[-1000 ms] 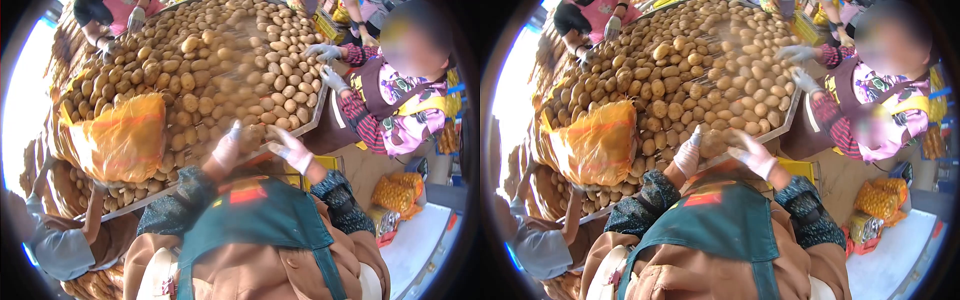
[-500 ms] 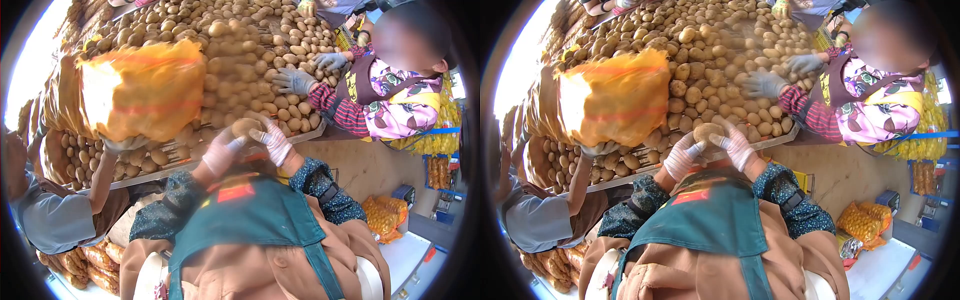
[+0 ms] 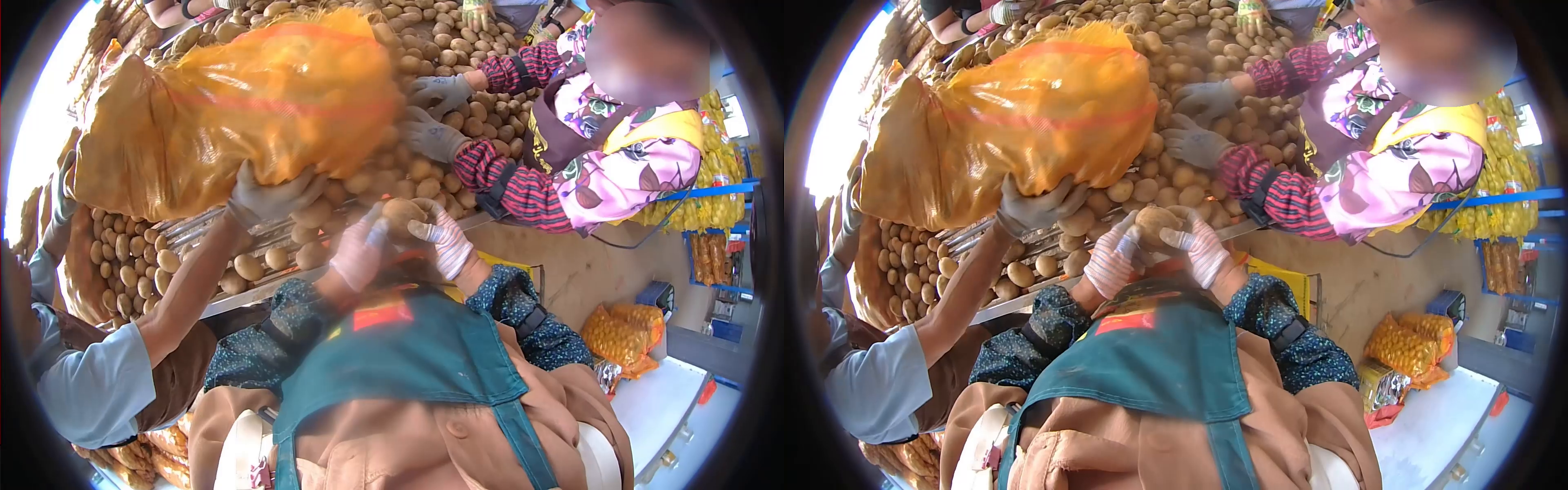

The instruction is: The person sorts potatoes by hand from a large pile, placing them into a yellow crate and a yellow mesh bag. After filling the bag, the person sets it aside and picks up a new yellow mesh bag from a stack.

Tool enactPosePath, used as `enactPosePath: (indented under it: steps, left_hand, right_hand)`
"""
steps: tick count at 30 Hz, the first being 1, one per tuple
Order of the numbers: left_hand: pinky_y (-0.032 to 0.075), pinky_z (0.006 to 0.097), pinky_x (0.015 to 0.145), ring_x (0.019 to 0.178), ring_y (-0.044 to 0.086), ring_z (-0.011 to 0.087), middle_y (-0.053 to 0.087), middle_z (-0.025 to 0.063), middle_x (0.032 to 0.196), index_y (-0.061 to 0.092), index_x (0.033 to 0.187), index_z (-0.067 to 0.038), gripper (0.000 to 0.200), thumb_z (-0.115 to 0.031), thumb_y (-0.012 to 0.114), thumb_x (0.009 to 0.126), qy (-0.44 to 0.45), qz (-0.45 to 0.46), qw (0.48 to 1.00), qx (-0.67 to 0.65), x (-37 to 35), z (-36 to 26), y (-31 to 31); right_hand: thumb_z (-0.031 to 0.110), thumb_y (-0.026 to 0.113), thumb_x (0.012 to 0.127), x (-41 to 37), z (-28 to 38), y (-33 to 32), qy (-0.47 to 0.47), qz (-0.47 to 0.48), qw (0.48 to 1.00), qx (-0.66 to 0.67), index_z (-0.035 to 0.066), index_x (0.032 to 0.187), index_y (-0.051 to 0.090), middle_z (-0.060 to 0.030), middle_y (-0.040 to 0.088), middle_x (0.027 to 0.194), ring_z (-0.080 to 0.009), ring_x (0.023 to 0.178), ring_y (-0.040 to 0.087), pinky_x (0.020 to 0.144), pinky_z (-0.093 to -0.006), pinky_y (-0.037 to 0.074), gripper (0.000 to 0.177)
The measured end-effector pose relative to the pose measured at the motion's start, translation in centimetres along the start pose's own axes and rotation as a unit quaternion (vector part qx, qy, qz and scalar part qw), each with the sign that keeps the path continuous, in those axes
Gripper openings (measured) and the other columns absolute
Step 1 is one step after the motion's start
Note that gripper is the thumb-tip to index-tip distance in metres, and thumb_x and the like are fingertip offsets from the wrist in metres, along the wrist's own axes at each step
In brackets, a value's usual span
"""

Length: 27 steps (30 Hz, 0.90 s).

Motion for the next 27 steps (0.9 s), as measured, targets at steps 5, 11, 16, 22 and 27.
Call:
enactPosePath:
  steps: [5, 11, 16, 22, 27]
  left_hand:
    - [0.052, 0.0287, 0.08, 0.087, 0.062, 0.0127, 0.068, 0.0086, 0.107, 0.056, 0.137, -0.004, 0.041, -0.023, 0.053, 0.101, 0.059, 0.013, 0.995, 0.077, 1.0, -0.6, 0.7]
    - [0.051, 0.0272, 0.083, 0.092, 0.061, 0.0125, 0.067, 0.0062, 0.109, 0.058, 0.135, -0.003, 0.041, -0.023, 0.058, 0.099, -0.041, 0.082, 0.992, -0.091, 1.1, -0.5, -0.5]
    - [0.051, 0.026, 0.078, 0.091, 0.061, 0.0122, 0.068, 0.0026, 0.105, 0.059, 0.132, 0.001, 0.04, -0.022, 0.059, 0.099, -0.031, 0.065, 0.992, -0.103, 1.0, 0.8, -1.8]
    - [0.052, 0.0349, 0.08, 0.087, 0.067, 0.0272, 0.07, 0.0172, 0.097, 0.065, 0.116, -0.002, 0.027, -0.016, 0.061, 0.093, 0.061, 0.013, 0.984, 0.17, -0.3, -0.6, -3.3]
    - [0.053, 0.0273, 0.066, 0.069, 0.062, 0.0126, 0.07, 0.01, 0.086, 0.065, 0.118, -0.003, 0.028, -0.013, 0.052, 0.096, 0.133, -0.027, 0.966, 0.218, -1.5, 0.2, -3.3]
  right_hand:
    - [0.011, 0.079, 0.081, 0.2, 0.1, -1.4, -0.013, 0.028, 0.997, 0.076, 0.005, 0.134, 0.051, -0.0122, 0.058, 0.125, -0.0274, 0.113, 0.061, 0.096, -0.0427, 0.055, 0.06]
    - [0.007, 0.079, 0.081, 1.3, 0.3, -1.1, -0.036, -0.008, 0.999, 0.025, 0.007, 0.131, 0.05, -0.0101, 0.056, 0.128, -0.0243, 0.117, 0.058, 0.102, -0.0404, 0.051, 0.058]
    - [0.006, 0.079, 0.082, 1.1, 0.6, 0.1, -0.098, -0.046, 0.977, -0.182, 0.006, 0.131, 0.051, -0.0064, 0.059, 0.123, -0.0181, 0.113, 0.057, 0.1, -0.0327, 0.05, 0.057]
    - [0.006, 0.078, 0.083, 0.3, 0.4, 2.0, -0.093, -0.028, 0.955, -0.28, 0.002, 0.135, 0.053, -0.0059, 0.062, 0.123, -0.0167, 0.113, 0.059, 0.1, -0.0317, 0.049, 0.058]
    - [0.002, 0.078, 0.082, -1.0, -1.0, 3.1, -0.046, -0.017, 0.985, -0.166, 0.001, 0.134, 0.054, -0.006, 0.063, 0.123, -0.017, 0.113, 0.06, 0.1, -0.0317, 0.05, 0.057]
Point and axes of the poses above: each hand's wrist, its own x-axis towards the middle knuckle, its own y-axis out of the palm, z = x × y, the point moved 7 cm from there along x, towards the middle knuckle
